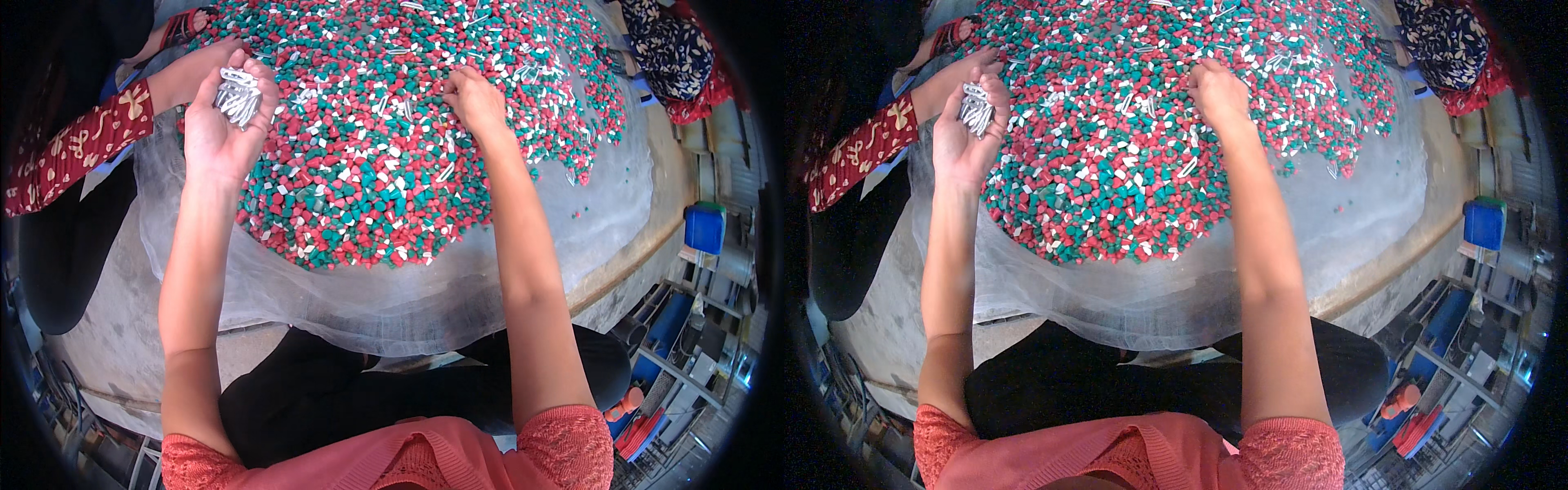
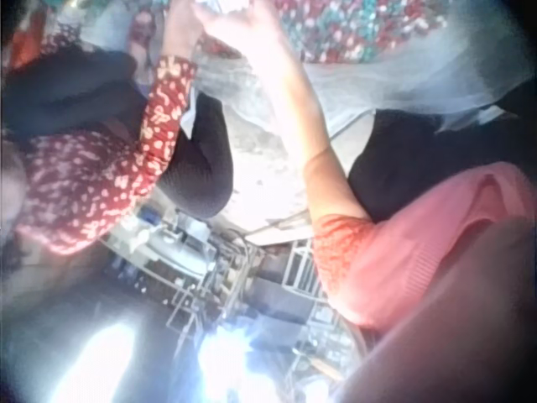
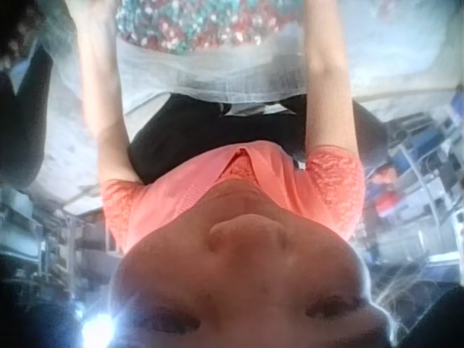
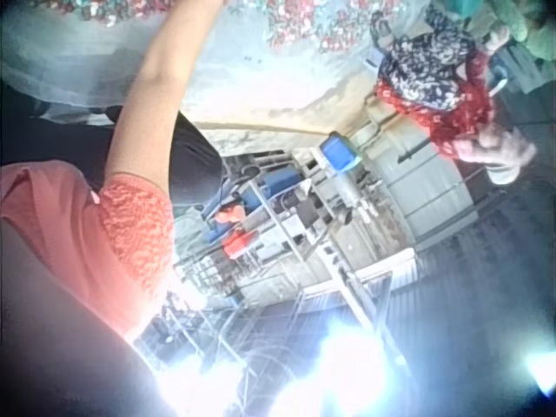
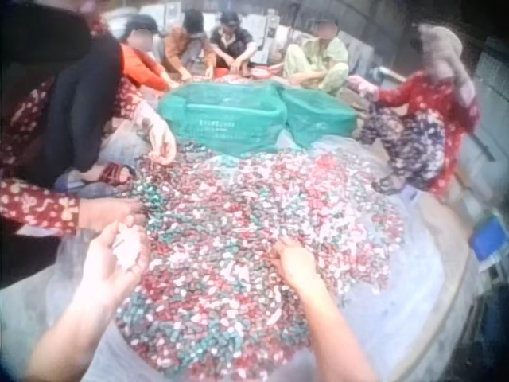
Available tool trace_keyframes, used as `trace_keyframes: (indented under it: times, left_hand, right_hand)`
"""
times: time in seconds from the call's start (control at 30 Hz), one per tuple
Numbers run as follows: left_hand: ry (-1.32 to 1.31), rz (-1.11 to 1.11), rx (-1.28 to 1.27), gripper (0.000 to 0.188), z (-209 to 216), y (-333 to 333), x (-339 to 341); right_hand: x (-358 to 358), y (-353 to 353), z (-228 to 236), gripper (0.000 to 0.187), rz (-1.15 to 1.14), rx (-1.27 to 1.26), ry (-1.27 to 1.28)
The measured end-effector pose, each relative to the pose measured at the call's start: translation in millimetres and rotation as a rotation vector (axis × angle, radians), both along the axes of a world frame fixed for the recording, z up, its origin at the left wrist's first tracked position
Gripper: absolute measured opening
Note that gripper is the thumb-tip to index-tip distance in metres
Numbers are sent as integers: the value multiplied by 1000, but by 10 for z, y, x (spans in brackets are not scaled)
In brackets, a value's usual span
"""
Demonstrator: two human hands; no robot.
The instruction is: The person sits on the floor and sorts small white plastic caps from a large pile of mixed red, green, and white caps spread on a sheet. They repeatedly pick white caps from the pile and transfer them into their left hand, accumulating a small stack of white caps.
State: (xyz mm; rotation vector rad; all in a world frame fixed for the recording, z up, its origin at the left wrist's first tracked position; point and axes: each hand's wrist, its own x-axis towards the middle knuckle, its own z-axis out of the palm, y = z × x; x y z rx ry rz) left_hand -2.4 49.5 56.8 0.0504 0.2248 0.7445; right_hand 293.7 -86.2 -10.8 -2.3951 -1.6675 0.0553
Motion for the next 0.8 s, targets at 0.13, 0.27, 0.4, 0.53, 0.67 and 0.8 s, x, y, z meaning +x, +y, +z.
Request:
trace_keyframes:
  times: [0.13,0.27,0.4,0.53,0.67,0.8]
  left_hand:
    - [26,17,-12,27,-10,-7,-38]
    - [41,25,6,27,-9,-22,11]
    - [19,29,6,27,18,-25,55]
    - [10,19,8,27,-7,3,-15]
    - [1,10,-9,28,-27,15,-36]
    - [11,15,-11,28,-28,11,-39]
  right_hand:
    - [183,-93,1,12,-249,91,260]
    - [404,19,-88,19,-95,234,165]
    - [402,148,-153,20,-90,123,-40]
    - [239,92,71,20,-216,134,289]
    - [340,-59,-21,24,-389,516,1663]
    - [319,49,-93,24,-232,592,2019]
